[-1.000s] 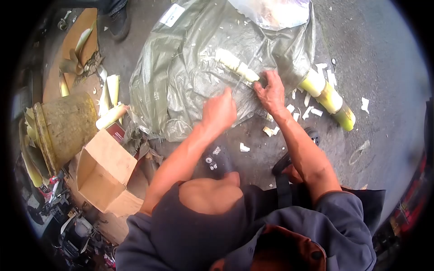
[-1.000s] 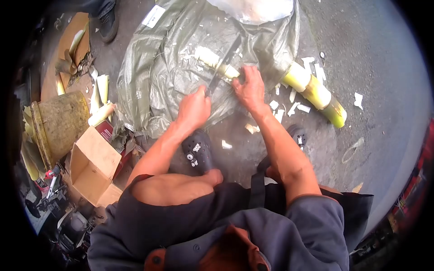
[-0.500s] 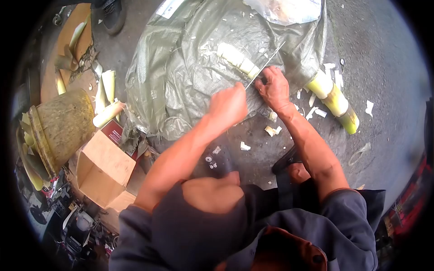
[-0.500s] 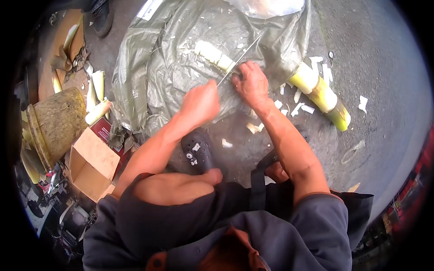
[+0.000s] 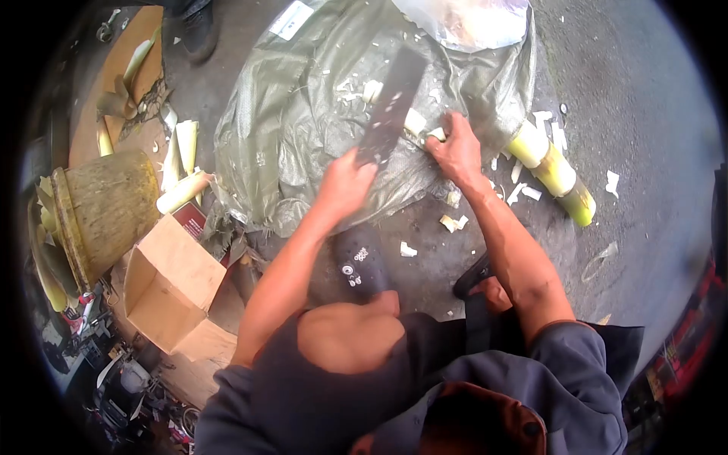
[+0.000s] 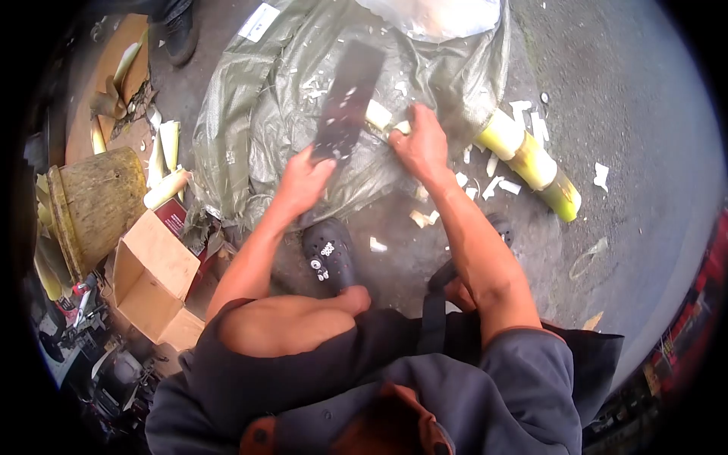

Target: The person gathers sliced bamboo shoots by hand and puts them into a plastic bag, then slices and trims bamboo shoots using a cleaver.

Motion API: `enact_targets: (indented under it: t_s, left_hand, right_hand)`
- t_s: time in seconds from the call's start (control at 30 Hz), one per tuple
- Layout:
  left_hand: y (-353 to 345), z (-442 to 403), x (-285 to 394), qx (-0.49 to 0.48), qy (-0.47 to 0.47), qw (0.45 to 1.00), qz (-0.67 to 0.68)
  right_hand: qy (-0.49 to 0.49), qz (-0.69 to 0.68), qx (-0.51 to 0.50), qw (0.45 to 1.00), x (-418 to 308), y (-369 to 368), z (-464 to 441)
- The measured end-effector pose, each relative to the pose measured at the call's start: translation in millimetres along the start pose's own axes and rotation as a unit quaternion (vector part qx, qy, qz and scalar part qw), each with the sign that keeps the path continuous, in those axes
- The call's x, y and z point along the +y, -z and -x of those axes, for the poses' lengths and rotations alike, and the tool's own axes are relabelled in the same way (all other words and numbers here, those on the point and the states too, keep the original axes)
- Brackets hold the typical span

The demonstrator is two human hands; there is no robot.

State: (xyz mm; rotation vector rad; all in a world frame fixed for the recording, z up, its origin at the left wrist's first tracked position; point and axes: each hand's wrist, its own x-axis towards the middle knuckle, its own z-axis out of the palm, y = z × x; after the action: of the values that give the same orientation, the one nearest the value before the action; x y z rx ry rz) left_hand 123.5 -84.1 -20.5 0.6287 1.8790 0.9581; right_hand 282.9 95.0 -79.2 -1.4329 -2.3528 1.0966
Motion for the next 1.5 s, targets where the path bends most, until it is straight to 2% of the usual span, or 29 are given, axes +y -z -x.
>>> enact_targets:
  t_s: [0.07, 0.17, 0.27, 0.3, 0.33, 0.37, 0.4, 0.43, 0.5, 0.57, 0.6, 0.7, 0.77, 0.83, 1.03, 1.17, 1.27, 1.33, 1.37, 1.47, 1.5]
  left_hand:
    - [35, 14, -6, -0.016, 0.114, 0.988, 0.104]
    - [68, 22, -39, 0.015, 0.181, 0.967, 0.181]
    - [91, 30, -47, 0.03, 0.221, 0.961, 0.164]
    - [98, 30, -50, 0.015, 0.25, 0.958, 0.136]
    - [98, 32, -51, 0.089, 0.201, 0.975, -0.007]
    - [92, 36, -50, 0.159, 0.148, 0.965, -0.149]
    - [83, 37, -41, 0.225, 0.09, 0.927, -0.286]
    - [74, 38, -29, 0.312, -0.015, 0.881, -0.356]
    - [67, 16, 6, 0.256, -0.114, 0.919, -0.277]
    - [49, -28, 35, 0.144, -0.122, 0.954, -0.231]
    - [41, -52, 42, 0.092, -0.16, 0.951, -0.247]
    - [20, -104, 52, -0.002, -0.126, 0.921, -0.367]
    - [11, -119, 57, -0.045, -0.105, 0.913, -0.392]
    - [6, -124, 55, -0.033, -0.093, 0.916, -0.39]
    - [7, -129, 53, -0.007, -0.041, 0.93, -0.364]
    - [13, -134, 40, 0.015, -0.067, 0.946, -0.318]
    - [18, -134, 38, 0.01, -0.033, 0.971, -0.235]
    - [21, -138, 31, -0.054, 0.0, 0.993, -0.102]
    - [21, -139, 27, -0.086, 0.018, 0.996, -0.033]
    - [15, -134, 20, -0.021, -0.012, 0.998, -0.062]
    - [16, -136, 21, -0.03, -0.01, 0.998, -0.056]
  right_hand:
    - [-0.03, -0.037, -0.009, 0.999, 2, 0, 1]
    - [-0.07, -0.064, -0.024, 0.995, -9, -4, -3]
    - [-0.053, -0.02, -0.029, 0.998, -28, -11, -8]
    - [-0.052, -0.01, -0.031, 0.998, -35, -12, -9]
    - [-0.053, 0.002, -0.034, 0.998, -42, -11, -9]
    - [-0.057, 0.015, -0.036, 0.998, -46, -11, -8]
    - [-0.052, 0.022, -0.04, 0.998, -47, -13, -8]
    - [-0.048, 0.029, -0.044, 0.997, -48, -14, -8]
    - [-0.041, 0.038, -0.042, 0.998, -47, -14, -14]
    - [-0.037, 0.039, -0.043, 0.998, -47, -16, -12]
    - [-0.035, 0.04, -0.051, 0.997, -47, -16, -11]
    - [-0.034, 0.042, -0.053, 0.997, -50, -15, -13]
    - [-0.051, 0.019, -0.055, 0.997, -49, -14, -17]
    - [-0.089, -0.009, -0.06, 0.994, -47, -18, -20]
    - [-0.107, -0.125, -0.015, 0.986, -42, -34, -25]
    - [-0.175, -0.326, -0.022, 0.929, -25, -55, -35]
    - [-0.226, -0.43, -0.075, 0.871, -54, -22, -31]
    - [-0.23, -0.484, -0.082, 0.841, -67, -13, -32]
    - [-0.221, -0.492, -0.089, 0.837, -75, -10, -33]
    - [-0.23, -0.453, -0.102, 0.856, -82, -11, -41]
    - [-0.233, -0.448, -0.103, 0.857, -81, -12, -44]
